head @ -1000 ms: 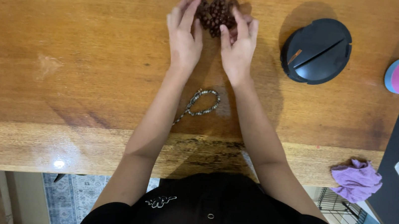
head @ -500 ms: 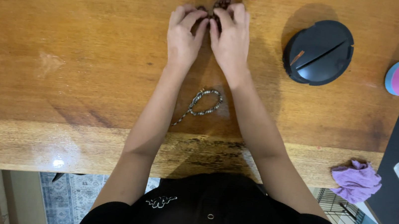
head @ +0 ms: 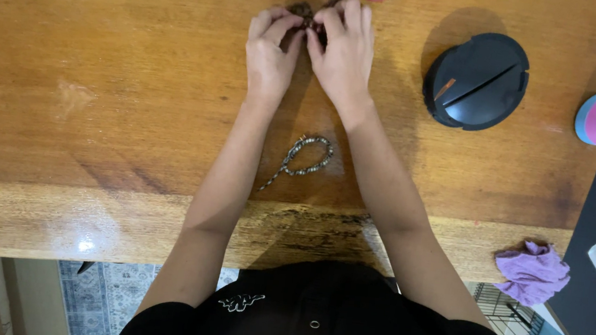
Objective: Arranging religious icons like a crucifix and statue, then handling prayer beads on a wooden desk.
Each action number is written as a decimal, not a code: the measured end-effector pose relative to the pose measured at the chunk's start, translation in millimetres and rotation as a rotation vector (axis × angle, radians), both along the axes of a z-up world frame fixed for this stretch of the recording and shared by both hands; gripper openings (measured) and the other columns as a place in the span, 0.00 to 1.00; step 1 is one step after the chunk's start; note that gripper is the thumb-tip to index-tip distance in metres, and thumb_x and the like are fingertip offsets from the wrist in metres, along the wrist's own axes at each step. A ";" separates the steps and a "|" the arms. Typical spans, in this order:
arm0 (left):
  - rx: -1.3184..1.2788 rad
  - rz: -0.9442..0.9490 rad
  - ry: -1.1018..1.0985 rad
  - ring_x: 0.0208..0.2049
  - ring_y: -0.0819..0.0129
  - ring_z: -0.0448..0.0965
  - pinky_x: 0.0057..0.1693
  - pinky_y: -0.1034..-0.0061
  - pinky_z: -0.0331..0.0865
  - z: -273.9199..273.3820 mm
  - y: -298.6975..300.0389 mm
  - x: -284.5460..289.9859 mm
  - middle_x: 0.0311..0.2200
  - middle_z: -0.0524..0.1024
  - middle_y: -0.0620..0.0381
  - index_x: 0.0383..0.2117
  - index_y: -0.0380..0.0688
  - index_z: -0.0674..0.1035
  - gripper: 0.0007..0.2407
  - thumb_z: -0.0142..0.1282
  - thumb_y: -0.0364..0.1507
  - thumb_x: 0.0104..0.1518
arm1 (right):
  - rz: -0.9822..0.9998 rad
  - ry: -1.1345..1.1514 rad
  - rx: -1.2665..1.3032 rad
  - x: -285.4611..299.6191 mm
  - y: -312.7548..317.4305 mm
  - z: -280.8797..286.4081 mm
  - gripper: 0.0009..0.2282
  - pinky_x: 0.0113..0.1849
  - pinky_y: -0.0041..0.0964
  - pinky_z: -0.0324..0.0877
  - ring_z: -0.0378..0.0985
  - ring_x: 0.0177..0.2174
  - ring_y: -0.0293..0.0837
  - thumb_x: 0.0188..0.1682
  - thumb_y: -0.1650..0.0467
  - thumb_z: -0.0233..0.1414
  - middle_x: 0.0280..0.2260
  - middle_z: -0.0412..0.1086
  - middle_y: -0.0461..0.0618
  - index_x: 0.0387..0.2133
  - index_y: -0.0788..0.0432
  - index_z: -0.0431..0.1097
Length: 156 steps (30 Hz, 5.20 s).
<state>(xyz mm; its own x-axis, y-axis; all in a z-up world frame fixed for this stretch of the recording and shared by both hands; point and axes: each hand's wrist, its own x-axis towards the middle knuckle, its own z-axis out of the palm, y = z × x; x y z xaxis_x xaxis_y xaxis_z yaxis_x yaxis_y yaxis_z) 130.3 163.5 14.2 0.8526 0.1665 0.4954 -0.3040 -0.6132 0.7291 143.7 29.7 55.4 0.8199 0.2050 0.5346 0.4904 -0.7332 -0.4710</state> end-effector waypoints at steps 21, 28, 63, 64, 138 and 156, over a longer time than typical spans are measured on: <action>0.118 0.068 0.075 0.46 0.54 0.72 0.54 0.67 0.71 -8.9 -9.5 -1.5 0.45 0.72 0.49 0.41 0.39 0.82 0.14 0.71 0.25 0.49 | 0.095 -0.001 0.257 -8.7 -12.8 -15.8 0.09 0.44 0.42 0.68 0.66 0.41 0.53 0.44 0.79 0.58 0.45 0.63 0.56 0.39 0.64 0.73; 0.117 0.108 0.066 0.45 0.52 0.71 0.54 0.66 0.70 -0.1 -15.8 -1.0 0.45 0.72 0.49 0.37 0.41 0.82 0.11 0.68 0.22 0.47 | 0.085 -0.038 0.289 -5.6 -15.8 -21.3 0.09 0.43 0.39 0.69 0.68 0.41 0.51 0.44 0.82 0.58 0.44 0.62 0.55 0.38 0.65 0.74; 0.518 -0.161 0.461 0.36 0.59 0.80 0.40 0.64 0.76 -27.1 -21.6 -130.0 0.30 0.77 0.60 0.36 0.54 0.82 0.14 0.68 0.43 0.48 | 0.066 0.131 -0.060 -69.3 -94.5 -44.5 0.03 0.36 0.43 0.76 0.79 0.34 0.53 0.53 0.67 0.60 0.31 0.70 0.46 0.36 0.50 0.76; 0.481 -0.155 0.455 0.35 0.59 0.80 0.39 0.63 0.76 -40.4 -22.7 -125.0 0.29 0.76 0.60 0.33 0.54 0.82 0.11 0.68 0.41 0.48 | 0.077 0.141 -0.033 -63.2 -89.6 -26.5 0.04 0.35 0.44 0.76 0.78 0.34 0.53 0.54 0.65 0.59 0.32 0.68 0.46 0.38 0.49 0.76; -0.114 -0.233 0.195 0.68 0.47 0.65 0.72 0.61 0.67 2.1 -147.5 -20.0 0.66 0.61 0.41 0.66 0.39 0.64 0.24 0.58 0.28 0.64 | -0.089 0.061 0.296 -12.8 -157.3 -56.3 0.33 0.68 0.60 0.57 0.53 0.68 0.63 0.50 0.63 0.69 0.70 0.42 0.55 0.66 0.53 0.60; -0.121 -0.361 0.189 0.69 0.48 0.60 0.75 0.56 0.61 4.8 -176.6 -92.3 0.67 0.58 0.43 0.69 0.44 0.57 0.27 0.56 0.26 0.64 | -0.324 0.141 0.347 -123.7 -210.0 -26.6 0.30 0.64 0.55 0.59 0.56 0.64 0.61 0.51 0.74 0.64 0.64 0.51 0.61 0.65 0.59 0.55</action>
